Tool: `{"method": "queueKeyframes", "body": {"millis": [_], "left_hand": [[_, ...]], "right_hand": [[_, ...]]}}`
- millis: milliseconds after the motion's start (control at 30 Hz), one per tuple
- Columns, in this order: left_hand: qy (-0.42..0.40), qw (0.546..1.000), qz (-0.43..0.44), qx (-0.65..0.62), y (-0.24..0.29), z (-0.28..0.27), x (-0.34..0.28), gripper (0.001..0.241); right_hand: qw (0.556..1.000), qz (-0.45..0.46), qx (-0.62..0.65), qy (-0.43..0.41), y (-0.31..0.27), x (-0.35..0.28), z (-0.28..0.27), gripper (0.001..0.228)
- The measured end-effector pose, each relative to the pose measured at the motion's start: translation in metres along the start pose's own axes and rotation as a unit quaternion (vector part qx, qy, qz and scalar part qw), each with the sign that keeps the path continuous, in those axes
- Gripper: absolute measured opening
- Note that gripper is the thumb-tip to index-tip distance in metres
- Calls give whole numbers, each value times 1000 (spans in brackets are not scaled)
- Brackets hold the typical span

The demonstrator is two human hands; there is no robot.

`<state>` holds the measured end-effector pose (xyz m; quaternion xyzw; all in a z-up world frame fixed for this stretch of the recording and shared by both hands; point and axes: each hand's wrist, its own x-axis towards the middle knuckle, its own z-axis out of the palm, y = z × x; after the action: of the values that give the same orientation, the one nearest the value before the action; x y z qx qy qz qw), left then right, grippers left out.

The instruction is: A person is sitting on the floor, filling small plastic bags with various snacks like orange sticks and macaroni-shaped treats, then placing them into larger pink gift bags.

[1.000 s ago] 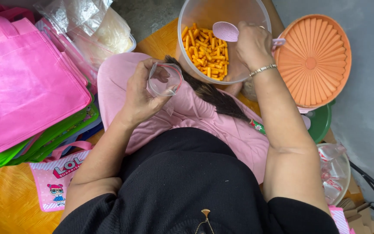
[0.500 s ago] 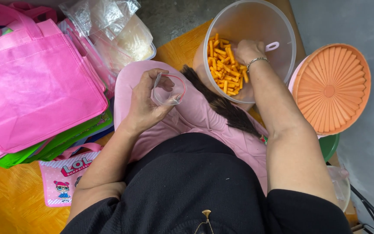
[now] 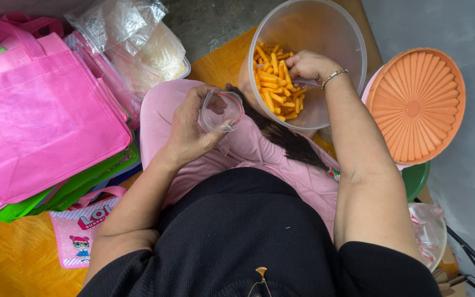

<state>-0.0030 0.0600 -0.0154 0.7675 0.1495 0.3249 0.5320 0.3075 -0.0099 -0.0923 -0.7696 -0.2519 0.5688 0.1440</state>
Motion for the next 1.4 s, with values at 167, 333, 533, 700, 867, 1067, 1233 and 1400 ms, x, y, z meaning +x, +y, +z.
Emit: {"method": "queueKeyframes", "body": {"millis": [167, 333, 533, 700, 867, 1067, 1233, 1400], "left_hand": [[-13, 1000, 12, 1, 5, 3, 2, 40], [-18, 999, 25, 17, 10, 7, 9, 43], [-20, 998, 60, 2, 19, 13, 32, 46], [-22, 992, 122, 5, 31, 21, 62, 46], [-49, 982, 164, 85, 21, 47, 95, 55], [-101, 979, 147, 98, 1, 87, 122, 65], [-102, 985, 120, 76, -19, 119, 129, 67], [-104, 992, 68, 34, -25, 130, 126, 56]], "right_hand": [[997, -13, 69, 26, 1, -23, -9, 29], [978, -84, 188, 8, -15, -62, -8, 31], [966, -156, 201, 53, -12, -94, -15, 27], [954, -204, 211, 59, -8, -119, -23, 27], [952, -181, 214, 121, -9, -157, -38, 27], [952, -219, 141, 158, -2, -206, -70, 30], [954, -206, 37, 214, 0, -200, -80, 17], [928, -191, -200, 251, -22, -186, -56, 24]]}}
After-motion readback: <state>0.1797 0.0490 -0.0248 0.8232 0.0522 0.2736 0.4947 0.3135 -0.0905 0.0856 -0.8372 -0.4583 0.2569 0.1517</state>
